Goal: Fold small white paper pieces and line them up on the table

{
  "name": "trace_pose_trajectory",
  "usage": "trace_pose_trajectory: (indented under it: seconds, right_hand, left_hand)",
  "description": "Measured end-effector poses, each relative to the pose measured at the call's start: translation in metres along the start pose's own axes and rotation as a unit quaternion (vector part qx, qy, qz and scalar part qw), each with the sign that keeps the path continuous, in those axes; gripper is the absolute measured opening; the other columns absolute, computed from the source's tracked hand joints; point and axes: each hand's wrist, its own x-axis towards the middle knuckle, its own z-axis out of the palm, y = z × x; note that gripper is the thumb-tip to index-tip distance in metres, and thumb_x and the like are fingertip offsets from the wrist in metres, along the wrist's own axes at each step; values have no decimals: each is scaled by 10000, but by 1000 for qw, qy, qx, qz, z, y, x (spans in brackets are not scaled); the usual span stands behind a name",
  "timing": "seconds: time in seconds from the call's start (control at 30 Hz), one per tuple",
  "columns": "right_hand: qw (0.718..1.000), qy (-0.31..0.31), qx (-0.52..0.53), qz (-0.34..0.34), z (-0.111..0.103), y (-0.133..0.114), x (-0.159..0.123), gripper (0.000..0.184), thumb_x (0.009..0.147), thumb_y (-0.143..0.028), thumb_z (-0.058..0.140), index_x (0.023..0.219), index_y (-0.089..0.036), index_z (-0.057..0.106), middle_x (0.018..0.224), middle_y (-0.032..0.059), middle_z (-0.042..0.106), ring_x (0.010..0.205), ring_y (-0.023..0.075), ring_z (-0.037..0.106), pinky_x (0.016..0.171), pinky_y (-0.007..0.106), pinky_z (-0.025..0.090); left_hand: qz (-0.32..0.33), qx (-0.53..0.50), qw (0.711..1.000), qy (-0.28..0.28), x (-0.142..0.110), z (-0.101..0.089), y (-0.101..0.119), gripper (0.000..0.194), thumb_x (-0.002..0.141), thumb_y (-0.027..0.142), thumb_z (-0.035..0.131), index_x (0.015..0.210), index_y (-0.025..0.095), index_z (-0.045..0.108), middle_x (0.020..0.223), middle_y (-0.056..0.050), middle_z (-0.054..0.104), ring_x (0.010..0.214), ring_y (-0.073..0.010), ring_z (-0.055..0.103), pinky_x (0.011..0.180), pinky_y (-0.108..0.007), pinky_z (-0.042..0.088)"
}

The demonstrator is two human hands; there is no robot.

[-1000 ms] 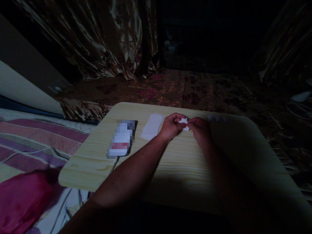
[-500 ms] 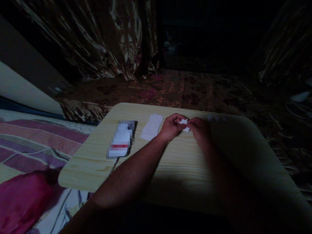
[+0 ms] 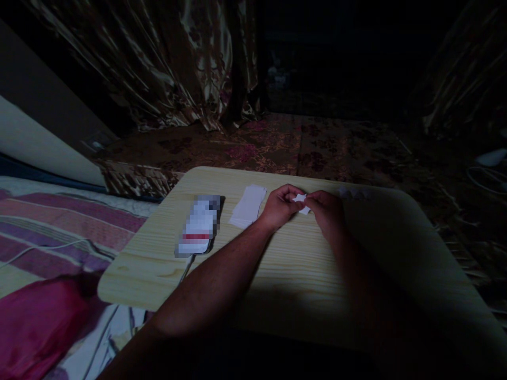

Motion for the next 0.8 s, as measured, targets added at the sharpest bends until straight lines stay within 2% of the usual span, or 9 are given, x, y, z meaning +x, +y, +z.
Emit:
trace_pose_trajectory:
  seconds: [0.3,0.53,0.8]
  right_hand:
    - [999,-1,33,9,1,0,0,221,648,-373,649,741,-173,660,612,-10,621,576,142,535,541,249,389]
    - [1000,-10,12,-26,-2,2,1,167,674,-340,631,715,-179,652,594,-17,603,579,137,518,563,252,387]
    - [999,-5,-18,-27,-3,1,0,196,709,-359,620,742,-173,674,603,-11,617,580,146,540,555,256,393]
  left_hand:
    - [-3,-10,1000,3,0,2,2,372,532,213,839,845,152,648,632,62,536,533,-48,471,532,-191,356]
    - [2,4,1000,-5,-1,3,3,350,548,222,826,838,153,641,638,67,516,522,-40,449,520,-191,344]
    - [5,0,1000,-10,-1,3,2,343,558,204,821,845,152,640,647,64,525,532,-40,451,522,-187,334]
